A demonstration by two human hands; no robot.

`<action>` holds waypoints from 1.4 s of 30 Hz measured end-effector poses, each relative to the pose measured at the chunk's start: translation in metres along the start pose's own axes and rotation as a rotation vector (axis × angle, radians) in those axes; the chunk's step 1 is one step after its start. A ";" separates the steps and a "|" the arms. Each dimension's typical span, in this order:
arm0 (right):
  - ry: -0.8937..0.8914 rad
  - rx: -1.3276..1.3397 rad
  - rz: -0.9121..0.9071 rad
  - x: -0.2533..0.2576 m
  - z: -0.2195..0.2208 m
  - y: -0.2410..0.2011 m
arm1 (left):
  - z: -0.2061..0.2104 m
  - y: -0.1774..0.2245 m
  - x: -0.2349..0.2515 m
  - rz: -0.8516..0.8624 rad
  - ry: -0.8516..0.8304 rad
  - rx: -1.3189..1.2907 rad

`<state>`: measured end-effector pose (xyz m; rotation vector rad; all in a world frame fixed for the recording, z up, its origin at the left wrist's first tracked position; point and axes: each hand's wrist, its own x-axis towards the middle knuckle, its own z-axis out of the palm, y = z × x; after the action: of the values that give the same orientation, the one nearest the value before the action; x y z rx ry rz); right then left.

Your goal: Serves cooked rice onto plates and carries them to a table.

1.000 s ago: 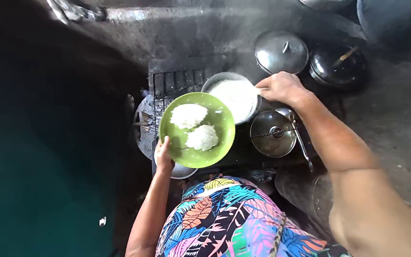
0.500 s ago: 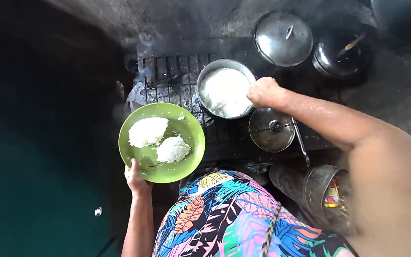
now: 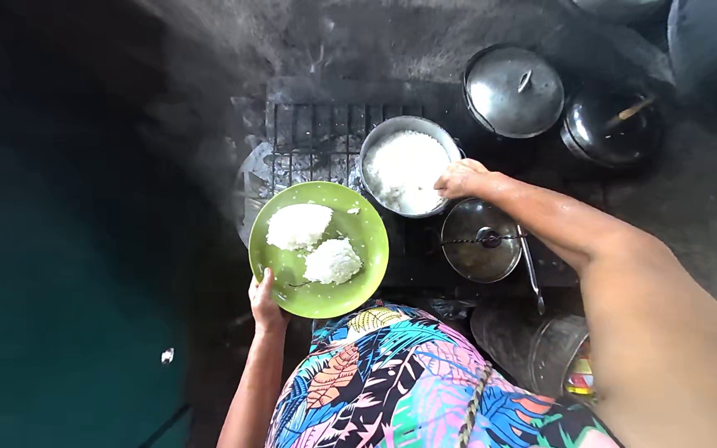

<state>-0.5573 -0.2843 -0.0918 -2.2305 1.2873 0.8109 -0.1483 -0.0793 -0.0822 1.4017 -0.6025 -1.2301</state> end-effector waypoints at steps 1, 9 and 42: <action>0.012 -0.020 -0.038 -0.001 0.001 0.003 | 0.002 0.002 0.000 0.000 0.009 -0.005; 0.260 0.031 -0.231 -0.005 0.025 0.022 | 0.002 0.003 0.000 0.021 0.044 -0.033; 0.887 0.398 -0.493 -0.083 -0.043 -0.240 | -0.034 0.031 -0.054 0.025 0.305 -0.293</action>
<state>-0.3681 -0.1468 0.0155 -2.4453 0.9907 -0.6360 -0.1271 -0.0256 -0.0412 1.2938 -0.2182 -1.0118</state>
